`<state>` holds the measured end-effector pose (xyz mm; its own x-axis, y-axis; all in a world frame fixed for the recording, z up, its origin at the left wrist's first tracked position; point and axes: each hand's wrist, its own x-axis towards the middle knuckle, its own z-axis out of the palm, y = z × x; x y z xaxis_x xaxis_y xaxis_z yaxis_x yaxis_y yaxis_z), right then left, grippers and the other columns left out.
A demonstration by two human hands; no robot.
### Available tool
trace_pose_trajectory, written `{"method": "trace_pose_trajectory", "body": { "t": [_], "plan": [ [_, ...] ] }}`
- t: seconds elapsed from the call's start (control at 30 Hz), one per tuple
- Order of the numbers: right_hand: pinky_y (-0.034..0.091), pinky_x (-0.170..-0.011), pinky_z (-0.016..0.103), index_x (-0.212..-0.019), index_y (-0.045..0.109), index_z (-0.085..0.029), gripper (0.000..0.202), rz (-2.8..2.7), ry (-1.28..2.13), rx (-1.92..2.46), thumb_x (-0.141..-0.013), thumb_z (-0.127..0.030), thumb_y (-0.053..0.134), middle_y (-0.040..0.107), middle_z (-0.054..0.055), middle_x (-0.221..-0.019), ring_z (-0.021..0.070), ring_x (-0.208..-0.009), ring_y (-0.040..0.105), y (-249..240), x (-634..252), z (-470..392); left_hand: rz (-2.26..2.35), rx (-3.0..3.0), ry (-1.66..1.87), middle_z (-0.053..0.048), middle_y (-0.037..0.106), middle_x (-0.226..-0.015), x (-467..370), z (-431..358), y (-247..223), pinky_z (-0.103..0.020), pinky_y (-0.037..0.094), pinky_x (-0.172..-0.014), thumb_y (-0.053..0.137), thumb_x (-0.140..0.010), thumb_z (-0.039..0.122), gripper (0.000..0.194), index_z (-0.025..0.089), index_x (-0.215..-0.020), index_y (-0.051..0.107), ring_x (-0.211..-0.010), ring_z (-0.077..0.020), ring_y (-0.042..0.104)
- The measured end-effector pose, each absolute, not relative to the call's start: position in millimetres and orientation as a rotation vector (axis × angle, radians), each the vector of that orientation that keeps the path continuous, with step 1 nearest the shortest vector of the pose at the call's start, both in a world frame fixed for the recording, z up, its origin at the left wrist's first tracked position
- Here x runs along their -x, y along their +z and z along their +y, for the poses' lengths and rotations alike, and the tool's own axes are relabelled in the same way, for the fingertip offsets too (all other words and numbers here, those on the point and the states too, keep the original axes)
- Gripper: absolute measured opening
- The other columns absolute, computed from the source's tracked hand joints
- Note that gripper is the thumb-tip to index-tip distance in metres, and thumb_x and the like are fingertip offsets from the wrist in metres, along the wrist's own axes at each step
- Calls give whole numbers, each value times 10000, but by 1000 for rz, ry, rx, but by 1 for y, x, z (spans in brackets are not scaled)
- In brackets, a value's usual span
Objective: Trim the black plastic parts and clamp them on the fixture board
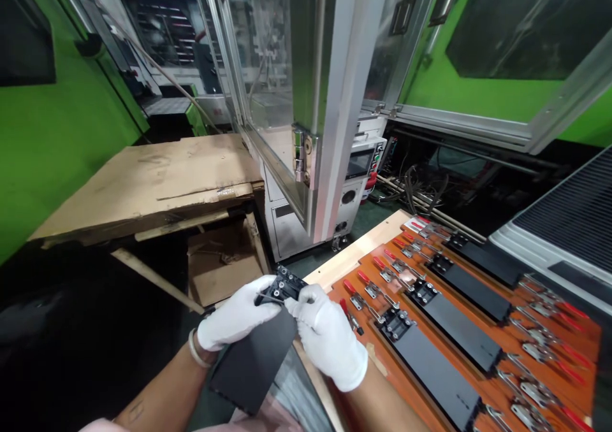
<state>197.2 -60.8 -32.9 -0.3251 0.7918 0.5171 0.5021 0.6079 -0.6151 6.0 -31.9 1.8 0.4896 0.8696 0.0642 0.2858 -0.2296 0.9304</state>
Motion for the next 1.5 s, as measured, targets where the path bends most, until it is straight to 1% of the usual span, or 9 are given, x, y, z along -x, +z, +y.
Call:
{"method": "trace_pose_trajectory", "body": {
  "t": [0.23,0.43,0.6,0.73,0.97,1.17,1.27,1.4,1.5],
  "plan": [
    [483,-610,265,-900,667,-228,246,-1799,528,1138,-975,-260,435,558,37,-796,156,-691,544,-48,-192,-57,1086,-1764,848,-77,662,-1185,-14,-33,-10,-368,406,-1038,582,-781,115,366,160,-1142,624,-1113,-223,590],
    [508,-816,339,-1132,681,-231,292,-1687,498,1217,-869,-174,569,587,65,-946,197,-879,596,-36,-186,-57,1172,-1804,861,-87,656,-1152,-17,-32,-23,-387,434,-1002,589,-825,170,300,169,-1122,630,-1078,-230,596],
    [487,-695,299,-875,723,-225,183,-1603,703,1444,-700,-171,713,569,9,-804,186,-766,585,-19,-178,-47,1169,-1906,850,-88,650,-1090,-23,-36,-22,-386,446,-969,576,-848,191,275,171,-1116,636,-1049,-240,591],
    [483,-661,276,-797,694,-210,176,-1415,829,1470,-629,-212,749,595,-10,-774,168,-719,575,-17,-176,-41,1245,-1976,808,-116,635,-1077,-28,-38,-20,-394,459,-931,547,-860,183,267,144,-1110,632,-1018,-254,590],
    [509,-707,306,-811,680,-179,210,-1199,1025,1320,-696,-343,746,674,28,-799,190,-747,623,-27,-177,-38,1266,-1986,819,-107,626,-1080,-30,-38,-21,-412,462,-938,572,-841,178,263,169,-1098,628,-1028,-259,591],
    [516,-845,378,-1050,593,-188,301,-1140,913,1360,-861,-421,608,691,77,-993,224,-907,649,-35,-189,-52,1210,-1836,921,-84,650,-1173,-25,-33,-24,-429,416,-1022,582,-805,117,350,186,-1146,625,-1117,-248,573],
    [519,-823,370,-1002,577,-201,253,-1223,823,1368,-927,-425,487,682,79,-946,222,-888,646,-33,-191,-68,1236,-1803,989,-83,651,-1185,-26,-31,-28,-427,404,-1039,591,-810,142,356,192,-1161,622,-1133,-244,573],
    [514,-649,306,-896,589,-213,300,-1357,967,1399,-948,-443,404,631,36,-757,188,-680,616,-28,-178,-88,1438,-1819,1062,-117,622,-1180,-29,-28,-35,-431,412,-1034,575,-838,220,360,163,-1192,595,-1146,-263,569],
    [431,-465,252,-887,566,-211,292,-1262,1179,1432,-940,-450,408,549,-17,-642,130,-469,491,-28,-165,-91,1563,-1847,1116,-133,597,-1167,-30,-27,-36,-428,425,-1023,555,-845,233,365,146,-1199,576,-1139,-271,569]
  ]
}}
